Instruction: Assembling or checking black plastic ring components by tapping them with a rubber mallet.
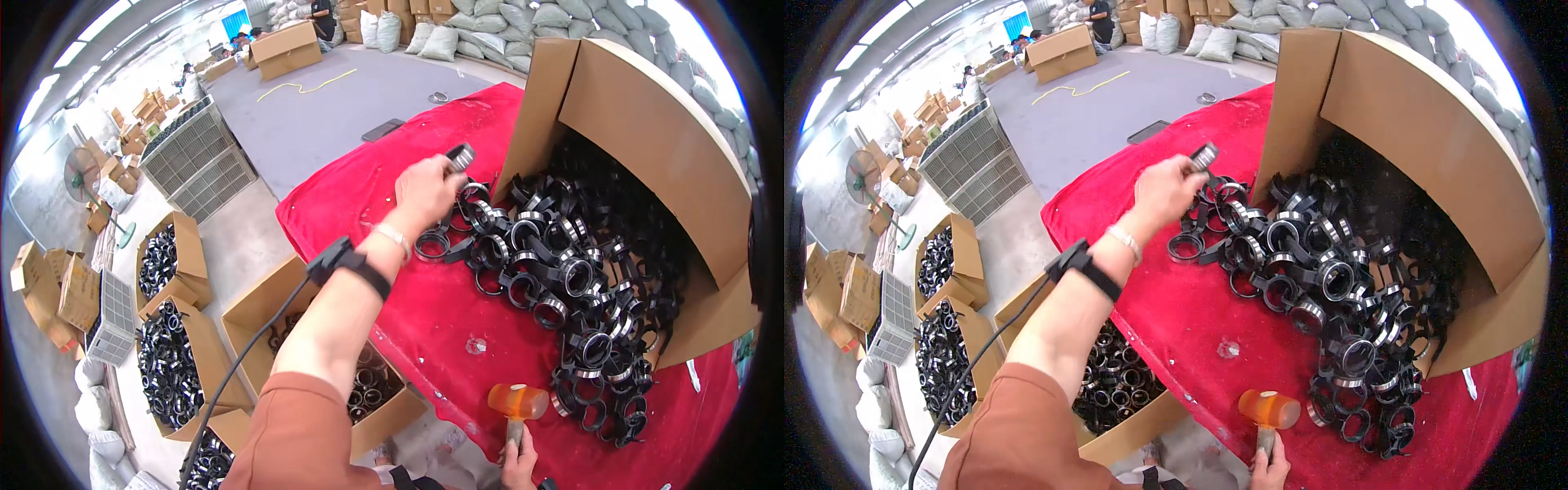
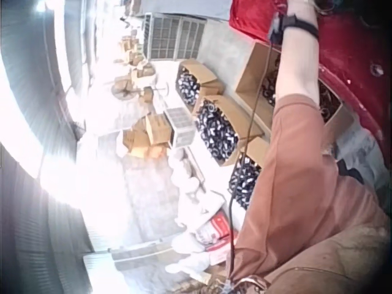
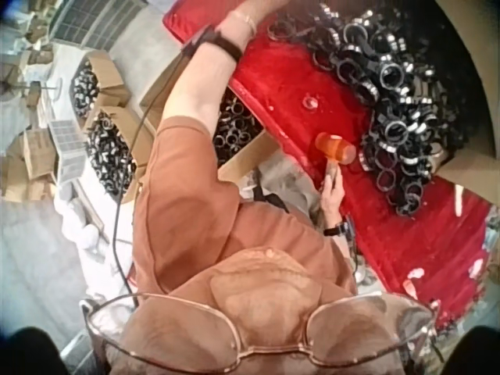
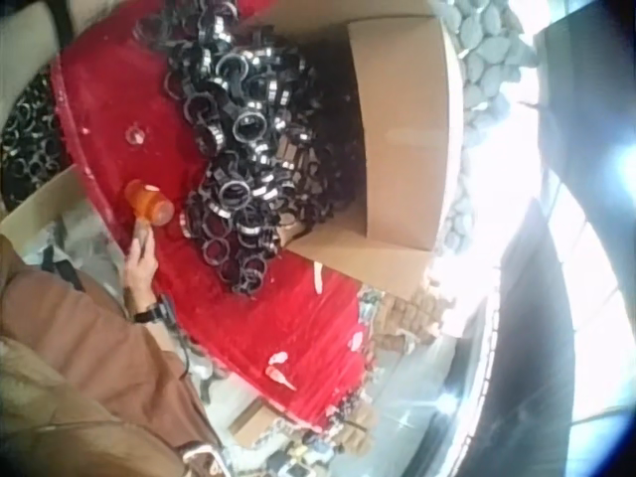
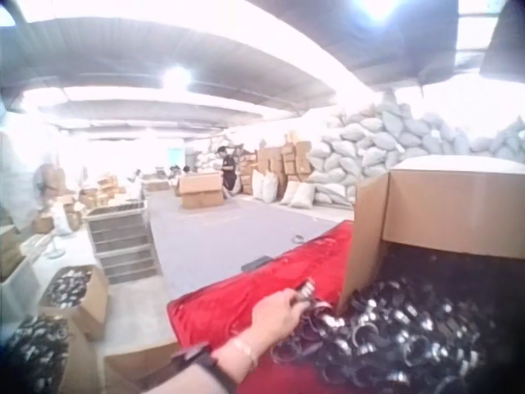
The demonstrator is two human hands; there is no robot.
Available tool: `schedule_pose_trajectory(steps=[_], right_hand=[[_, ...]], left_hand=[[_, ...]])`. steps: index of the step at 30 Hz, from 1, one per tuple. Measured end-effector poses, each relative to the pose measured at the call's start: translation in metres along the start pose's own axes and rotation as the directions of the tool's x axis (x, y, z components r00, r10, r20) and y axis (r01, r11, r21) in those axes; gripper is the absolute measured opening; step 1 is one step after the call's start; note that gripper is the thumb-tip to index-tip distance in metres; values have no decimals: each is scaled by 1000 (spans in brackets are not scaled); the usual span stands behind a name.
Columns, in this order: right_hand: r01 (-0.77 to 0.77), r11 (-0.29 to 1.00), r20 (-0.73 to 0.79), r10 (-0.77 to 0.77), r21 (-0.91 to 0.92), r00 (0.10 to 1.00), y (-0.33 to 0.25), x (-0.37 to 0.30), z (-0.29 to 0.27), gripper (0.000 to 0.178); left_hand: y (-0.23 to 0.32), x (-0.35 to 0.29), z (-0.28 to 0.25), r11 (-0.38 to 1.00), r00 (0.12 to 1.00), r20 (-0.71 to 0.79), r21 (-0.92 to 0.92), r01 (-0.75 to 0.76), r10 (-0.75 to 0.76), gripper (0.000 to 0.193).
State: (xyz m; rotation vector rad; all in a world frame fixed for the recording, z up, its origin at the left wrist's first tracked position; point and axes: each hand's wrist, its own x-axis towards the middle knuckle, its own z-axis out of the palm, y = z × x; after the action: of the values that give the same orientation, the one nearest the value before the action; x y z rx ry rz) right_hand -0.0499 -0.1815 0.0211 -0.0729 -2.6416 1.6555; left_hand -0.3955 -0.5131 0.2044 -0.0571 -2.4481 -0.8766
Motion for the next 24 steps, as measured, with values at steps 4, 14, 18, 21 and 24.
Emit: schedule_pose_trajectory(steps=[4, 14, 18, 21, 24], right_hand=[[-321, 909, 148, 290, 268, 945, -18, 7, -12, 23], [-396, 683, 249, 308, 613, 918, -126, 39, 28, 27], [-463, 649, 318, 337, 604, 886, -135, 34, 34, 24], [-465, 706, 254, 391, 533, 885, -132, 37, 33, 24], [-387, 786, 258, 295, 482, 920, -117, 45, 27, 29]], left_hand=[[41, -94, -40, 902, 923, 77, 192, -385, 378, 26], [94, -324, -33, 873, 695, 589, -35, -486, 411, 20], [90, -327, -65, 942, 832, 442, -159, -294, 335, 38], [93, -299, -135, 876, 916, 55, -320, -361, 397, 51], [97, -289, -253, 863, 781, -410, 27, -505, 470, 38]])
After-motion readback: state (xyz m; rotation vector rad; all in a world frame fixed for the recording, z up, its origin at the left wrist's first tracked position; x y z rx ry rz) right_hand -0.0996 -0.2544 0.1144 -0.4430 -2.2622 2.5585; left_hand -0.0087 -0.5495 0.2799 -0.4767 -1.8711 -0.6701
